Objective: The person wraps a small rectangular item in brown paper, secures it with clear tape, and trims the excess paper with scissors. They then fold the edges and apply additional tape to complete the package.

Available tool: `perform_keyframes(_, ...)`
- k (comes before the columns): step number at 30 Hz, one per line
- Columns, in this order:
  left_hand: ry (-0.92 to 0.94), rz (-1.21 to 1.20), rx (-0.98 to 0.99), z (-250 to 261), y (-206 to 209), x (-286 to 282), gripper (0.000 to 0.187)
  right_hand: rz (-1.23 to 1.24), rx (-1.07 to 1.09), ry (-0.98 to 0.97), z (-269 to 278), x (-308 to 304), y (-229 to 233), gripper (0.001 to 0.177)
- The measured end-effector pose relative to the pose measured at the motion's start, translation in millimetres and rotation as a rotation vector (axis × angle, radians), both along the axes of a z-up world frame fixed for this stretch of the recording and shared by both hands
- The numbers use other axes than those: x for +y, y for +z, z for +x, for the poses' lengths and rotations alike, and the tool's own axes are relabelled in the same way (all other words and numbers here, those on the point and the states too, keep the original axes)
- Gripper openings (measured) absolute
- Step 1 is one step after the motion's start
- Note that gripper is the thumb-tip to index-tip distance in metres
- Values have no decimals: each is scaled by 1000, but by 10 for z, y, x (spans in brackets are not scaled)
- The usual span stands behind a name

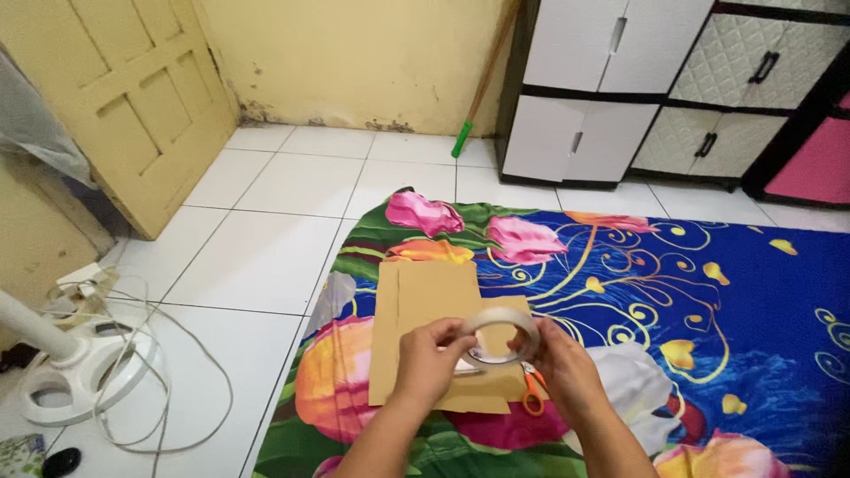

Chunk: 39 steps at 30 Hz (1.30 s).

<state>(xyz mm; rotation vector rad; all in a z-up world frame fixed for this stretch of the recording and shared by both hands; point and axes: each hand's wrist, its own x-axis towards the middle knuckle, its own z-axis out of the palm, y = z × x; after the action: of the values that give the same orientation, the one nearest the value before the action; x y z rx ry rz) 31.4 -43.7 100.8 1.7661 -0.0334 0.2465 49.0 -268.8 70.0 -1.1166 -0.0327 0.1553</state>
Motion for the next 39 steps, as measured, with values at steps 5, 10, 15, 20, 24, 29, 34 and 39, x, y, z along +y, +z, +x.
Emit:
perform_keyframes(5, -58, 106, -58, -85, 283, 13, 40, -53, -45, -10, 38, 6, -108, 32)
perform_keyframes(10, -103, 228, -525, -206, 487, -55, 39, -218, -100, -74, 5, 108, -109, 23)
perform_keyframes(15, -179, 336, -156, -94, 441, -151, 33, -5, -107, 7, -47, 173, 24, 27)
perform_keyframes(20, -280, -207, 54, 123, 202, -113, 23, 34, -61, 149, -92, 98, 268, 35)
perform_keyframes(24, -381, -626, 252, 178, -15, -109, 20, 57, 30, 151, -153, 54, 401, 37)
perform_keyframes(29, -360, -850, 133, 140, -92, -155, 20, 81, -23, 209, -183, 36, 514, 33)
perform_keyframes(34, -338, -469, 32, 101, 90, -113, 25, -50, 84, 188, -209, 46, 487, 35)
perform_keyframes(39, -365, -284, 8, 104, 323, -66, 19, 15, -14, 217, -177, 60, 407, 36)
